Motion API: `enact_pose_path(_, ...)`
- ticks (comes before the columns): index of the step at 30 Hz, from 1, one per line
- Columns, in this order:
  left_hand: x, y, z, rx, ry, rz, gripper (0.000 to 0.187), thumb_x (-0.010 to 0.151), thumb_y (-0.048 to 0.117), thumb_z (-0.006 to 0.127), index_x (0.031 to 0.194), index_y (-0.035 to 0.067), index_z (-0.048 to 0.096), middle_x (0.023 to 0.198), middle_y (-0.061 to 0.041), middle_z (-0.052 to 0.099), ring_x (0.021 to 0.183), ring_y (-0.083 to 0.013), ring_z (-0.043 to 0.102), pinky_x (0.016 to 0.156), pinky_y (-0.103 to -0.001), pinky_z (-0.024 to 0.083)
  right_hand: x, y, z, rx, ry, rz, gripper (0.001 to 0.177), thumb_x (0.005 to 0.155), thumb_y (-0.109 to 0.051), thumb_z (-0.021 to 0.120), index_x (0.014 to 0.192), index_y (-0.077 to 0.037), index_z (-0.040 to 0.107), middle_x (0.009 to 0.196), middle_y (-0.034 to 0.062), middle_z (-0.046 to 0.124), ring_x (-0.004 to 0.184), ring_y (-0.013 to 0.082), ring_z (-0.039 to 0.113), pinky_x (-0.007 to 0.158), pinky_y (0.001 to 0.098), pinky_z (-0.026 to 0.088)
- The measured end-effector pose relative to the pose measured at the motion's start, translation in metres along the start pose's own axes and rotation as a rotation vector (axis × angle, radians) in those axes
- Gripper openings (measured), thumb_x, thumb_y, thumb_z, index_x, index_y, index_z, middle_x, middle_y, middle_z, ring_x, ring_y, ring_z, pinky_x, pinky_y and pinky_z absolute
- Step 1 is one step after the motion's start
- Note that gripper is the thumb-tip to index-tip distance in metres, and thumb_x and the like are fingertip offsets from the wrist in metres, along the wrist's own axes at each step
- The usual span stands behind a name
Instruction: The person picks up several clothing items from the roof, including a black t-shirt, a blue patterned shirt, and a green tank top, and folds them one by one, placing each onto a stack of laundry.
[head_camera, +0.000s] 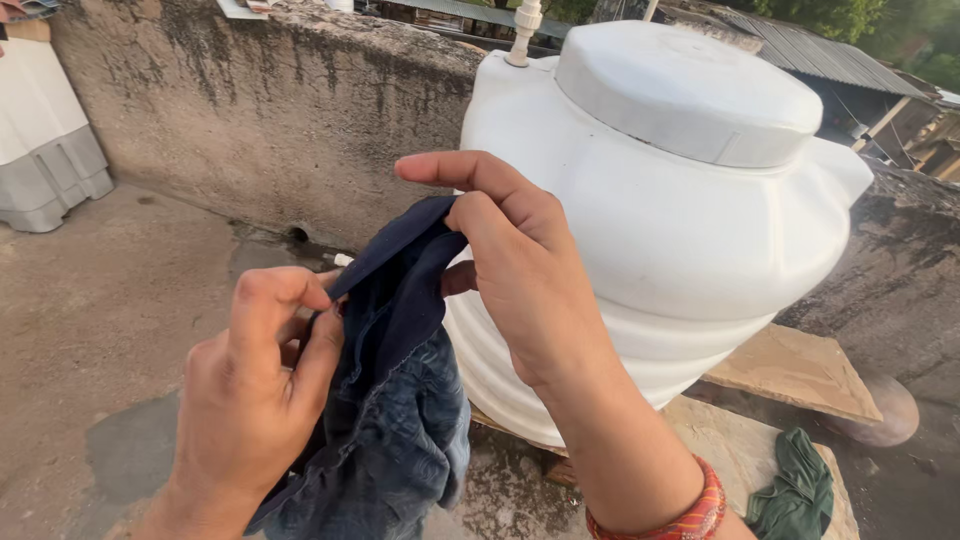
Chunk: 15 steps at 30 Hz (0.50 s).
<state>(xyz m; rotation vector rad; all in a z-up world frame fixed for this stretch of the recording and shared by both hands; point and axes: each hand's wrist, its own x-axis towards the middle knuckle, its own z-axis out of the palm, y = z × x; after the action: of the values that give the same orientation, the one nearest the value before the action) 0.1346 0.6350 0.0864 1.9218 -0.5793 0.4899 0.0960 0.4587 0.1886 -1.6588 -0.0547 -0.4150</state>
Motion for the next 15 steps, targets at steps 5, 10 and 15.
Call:
enact_pose_path(5, -0.012, -0.016, -0.033, 0.282, 0.046, 0.203, 0.01, 0.094, 0.01, 0.062, 0.104, 0.007, 0.063, 0.132, -0.013, 0.074, 0.088, -0.0269, 0.076, 0.07, -0.035, 0.056, 0.01, 0.007, 0.038, 0.216, -0.11, 0.04, 0.032, 0.095, -0.007, 0.044, 0.107, -0.003, 0.073, 0.087, 0.0027, 0.07, 0.077, 0.0113, 0.065, 0.068, 0.0314, 0.056)
enact_pose_path(10, -0.032, -0.032, -0.058, -0.069, -0.102, -0.27, 0.036, 0.099, 0.03, 0.054, 0.12, 0.009, 0.074, 0.089, -0.011, 0.069, 0.08, -0.0291, 0.063, 0.069, -0.044, 0.053, 0.02, 0.014, 0.065, 0.236, -0.142, 0.035, 0.029, 0.095, -0.007, 0.046, 0.105, -0.004, 0.073, 0.088, 0.0017, 0.069, 0.079, 0.0109, 0.065, 0.072, 0.031, 0.056)
enact_pose_path(15, -0.039, -0.052, -0.062, 0.508, -0.089, -0.125, 0.039, 0.087, 0.04, 0.065, 0.098, 0.003, 0.069, 0.094, -0.018, 0.069, 0.088, -0.0407, 0.067, 0.075, -0.049, 0.05, 0.035, 0.029, 0.091, 0.34, -0.215, 0.076, 0.027, 0.093, -0.006, 0.048, 0.103, -0.004, 0.072, 0.088, 0.001, 0.068, 0.077, 0.0119, 0.066, 0.072, 0.0314, 0.057)
